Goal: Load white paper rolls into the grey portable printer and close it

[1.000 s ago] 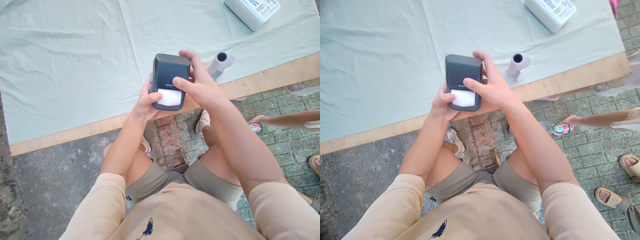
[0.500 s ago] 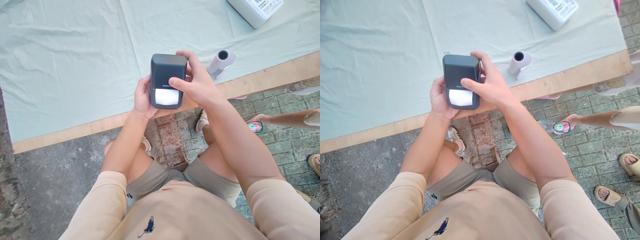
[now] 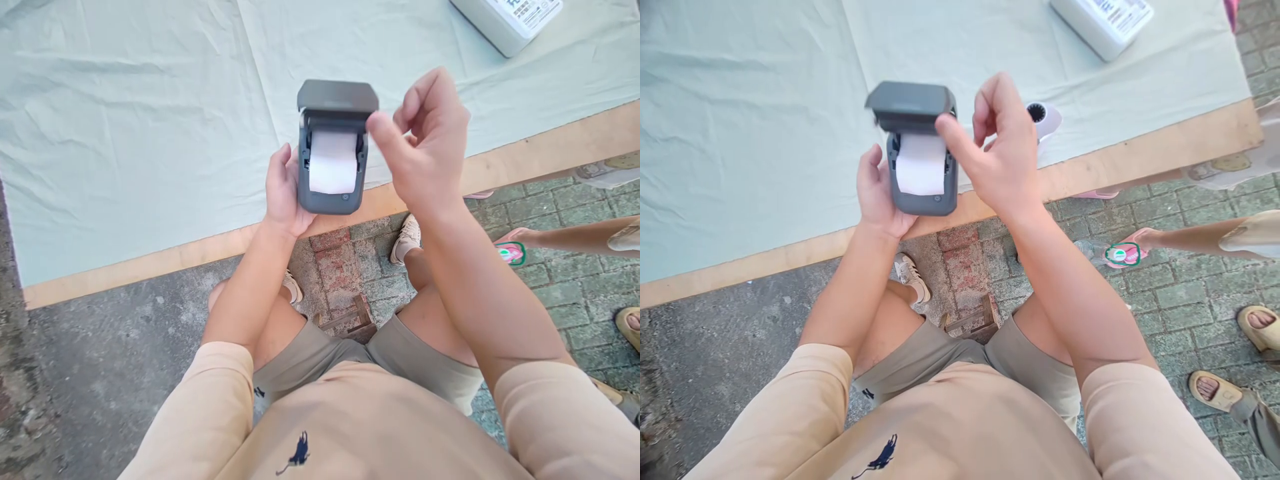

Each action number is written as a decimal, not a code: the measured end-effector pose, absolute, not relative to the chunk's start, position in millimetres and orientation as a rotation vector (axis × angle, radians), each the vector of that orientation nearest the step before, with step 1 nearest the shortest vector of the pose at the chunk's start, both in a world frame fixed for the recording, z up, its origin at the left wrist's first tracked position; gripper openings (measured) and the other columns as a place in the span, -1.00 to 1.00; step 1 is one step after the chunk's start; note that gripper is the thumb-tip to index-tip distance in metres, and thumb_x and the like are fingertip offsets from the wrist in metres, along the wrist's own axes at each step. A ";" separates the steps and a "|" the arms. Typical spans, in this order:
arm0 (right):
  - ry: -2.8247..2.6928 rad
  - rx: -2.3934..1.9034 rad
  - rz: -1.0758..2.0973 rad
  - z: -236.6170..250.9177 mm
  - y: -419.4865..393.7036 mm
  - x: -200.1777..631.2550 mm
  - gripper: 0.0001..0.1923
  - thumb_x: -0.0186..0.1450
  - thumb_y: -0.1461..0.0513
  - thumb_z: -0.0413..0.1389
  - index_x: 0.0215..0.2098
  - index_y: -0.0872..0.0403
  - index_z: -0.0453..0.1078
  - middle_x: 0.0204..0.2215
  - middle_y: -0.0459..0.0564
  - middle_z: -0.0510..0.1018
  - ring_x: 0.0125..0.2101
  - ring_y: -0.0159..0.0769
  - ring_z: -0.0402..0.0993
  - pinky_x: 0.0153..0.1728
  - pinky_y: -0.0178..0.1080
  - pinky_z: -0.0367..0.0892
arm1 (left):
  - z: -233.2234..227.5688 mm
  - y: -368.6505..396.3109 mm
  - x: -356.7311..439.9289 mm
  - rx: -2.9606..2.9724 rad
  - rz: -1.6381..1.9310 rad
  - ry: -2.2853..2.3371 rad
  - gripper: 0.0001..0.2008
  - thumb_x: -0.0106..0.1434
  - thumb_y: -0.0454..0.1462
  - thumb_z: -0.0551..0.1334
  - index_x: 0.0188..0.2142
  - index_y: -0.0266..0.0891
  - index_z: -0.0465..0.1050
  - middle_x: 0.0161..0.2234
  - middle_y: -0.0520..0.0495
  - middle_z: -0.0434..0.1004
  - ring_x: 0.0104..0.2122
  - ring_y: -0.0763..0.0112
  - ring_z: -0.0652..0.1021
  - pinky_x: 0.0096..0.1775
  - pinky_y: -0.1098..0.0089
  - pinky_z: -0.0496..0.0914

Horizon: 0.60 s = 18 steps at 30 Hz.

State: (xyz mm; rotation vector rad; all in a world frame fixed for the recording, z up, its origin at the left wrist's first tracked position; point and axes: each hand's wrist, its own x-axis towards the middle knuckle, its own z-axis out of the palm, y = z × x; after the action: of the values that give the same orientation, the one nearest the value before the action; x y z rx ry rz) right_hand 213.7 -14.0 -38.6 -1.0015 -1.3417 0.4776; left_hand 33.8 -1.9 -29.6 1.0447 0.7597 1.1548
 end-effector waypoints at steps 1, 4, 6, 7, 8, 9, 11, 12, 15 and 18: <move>-1.316 -0.984 0.442 -37.2 -14.4 211.8 -0.52 0.43 -0.12 0.09 -0.38 0.07 0.14 -0.41 0.00 0.41 -0.40 -0.38 0.32 -0.27 -0.25 0.42 | -29.5 -3.3 33.2 1.077 1.117 0.750 -0.41 0.44 0.17 -0.05 -0.05 -0.22 0.49 0.02 -0.19 0.63 0.38 0.13 0.42 0.34 0.16 0.47; -1.350 -0.838 0.492 -31.2 -18.4 208.8 -0.64 0.50 0.03 -0.04 -0.30 0.05 0.43 -0.27 -0.03 0.59 -0.24 -0.37 0.53 -0.16 -0.27 0.47 | -29.6 -8.0 31.4 1.166 1.032 0.756 -0.37 0.34 0.29 0.07 -0.07 -0.19 0.47 0.06 -0.23 0.60 0.42 0.09 0.36 0.35 0.16 0.46; -1.423 -0.821 0.467 -27.1 -21.9 210.2 -0.71 0.43 0.15 0.03 -0.04 0.04 0.56 -0.07 -0.12 0.61 -0.07 -0.39 0.56 -0.03 -0.27 0.48 | -30.6 -10.1 30.5 1.208 1.026 0.754 -0.41 0.28 0.26 0.19 -0.07 -0.19 0.47 0.06 -0.21 0.60 0.38 0.06 0.42 0.30 0.17 0.51; -1.484 -0.867 0.431 -25.2 -23.6 211.8 -0.69 0.39 0.20 0.06 0.00 0.03 0.56 -0.06 -0.14 0.61 -0.07 -0.37 0.56 0.01 -0.24 0.47 | -31.4 -10.6 30.3 1.214 1.032 0.751 -0.43 0.26 0.22 0.24 -0.06 -0.19 0.47 0.04 -0.18 0.60 0.32 0.06 0.49 0.23 0.20 0.55; -1.567 -0.942 0.401 -23.5 -25.0 213.9 -0.70 0.35 0.23 0.09 -0.01 0.02 0.57 -0.09 -0.16 0.62 -0.12 -0.34 0.55 0.02 -0.20 0.46 | -32.3 -10.9 30.1 1.213 1.042 0.750 -0.45 0.23 0.18 0.30 -0.04 -0.20 0.47 0.02 -0.16 0.61 0.22 0.09 0.57 0.14 0.25 0.59; -1.649 -1.028 0.390 -21.9 -26.3 216.3 -0.72 0.32 0.25 0.12 -0.04 0.00 0.57 -0.12 -0.16 0.63 -0.17 -0.30 0.54 0.01 -0.15 0.45 | -33.3 -11.0 30.0 1.213 1.052 0.751 -0.46 0.21 0.15 0.34 -0.03 -0.19 0.48 -0.01 -0.14 0.61 0.12 0.13 0.62 0.04 0.30 0.62; -1.767 -1.159 0.433 -19.4 -28.6 221.2 -0.74 0.30 0.25 0.17 -0.05 -0.05 0.54 -0.14 -0.12 0.62 -0.20 -0.20 0.51 -0.02 -0.07 0.44 | -35.1 -10.9 30.0 1.224 1.054 0.754 -0.44 0.16 0.11 0.41 -0.01 -0.18 0.47 -0.02 -0.14 0.59 0.00 0.18 0.66 -0.09 0.36 0.61; -1.795 -1.198 0.468 -18.7 -29.8 223.4 -0.71 0.29 0.24 0.20 -0.01 -0.07 0.52 -0.11 -0.09 0.62 -0.19 -0.15 0.50 -0.05 -0.05 0.45 | -35.9 -10.7 30.0 1.237 1.047 0.754 -0.42 0.15 0.11 0.42 0.01 -0.18 0.46 0.00 -0.15 0.58 -0.01 0.17 0.65 -0.11 0.35 0.60; -1.848 -1.269 0.442 -17.3 -33.5 226.9 -0.56 0.25 0.23 0.22 0.11 -0.11 0.46 -0.15 -0.02 0.59 -0.20 -0.08 0.46 -0.12 -0.04 0.45 | -38.4 -10.6 30.1 1.274 1.028 0.740 -0.38 0.14 0.09 0.44 0.06 -0.18 0.42 0.00 -0.16 0.54 -0.02 0.13 0.65 -0.16 0.34 0.57; -1.963 -1.415 0.328 -14.5 -36.8 224.3 -0.55 0.25 0.21 0.19 0.12 -0.09 0.44 -0.26 0.03 0.55 -0.33 -0.14 0.37 -0.29 -0.13 0.36 | -40.6 -10.8 29.8 1.289 1.034 0.717 -0.40 0.17 0.07 0.44 0.06 -0.19 0.43 -0.14 -0.09 0.51 -0.21 0.31 0.65 -0.31 0.45 0.50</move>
State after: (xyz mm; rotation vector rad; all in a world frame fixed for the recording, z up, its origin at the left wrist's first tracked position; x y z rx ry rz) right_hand 224.3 -36.8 -14.5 -1.4150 -1.9627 0.3284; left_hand 29.8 -10.8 -40.6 1.2890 0.7173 1.0344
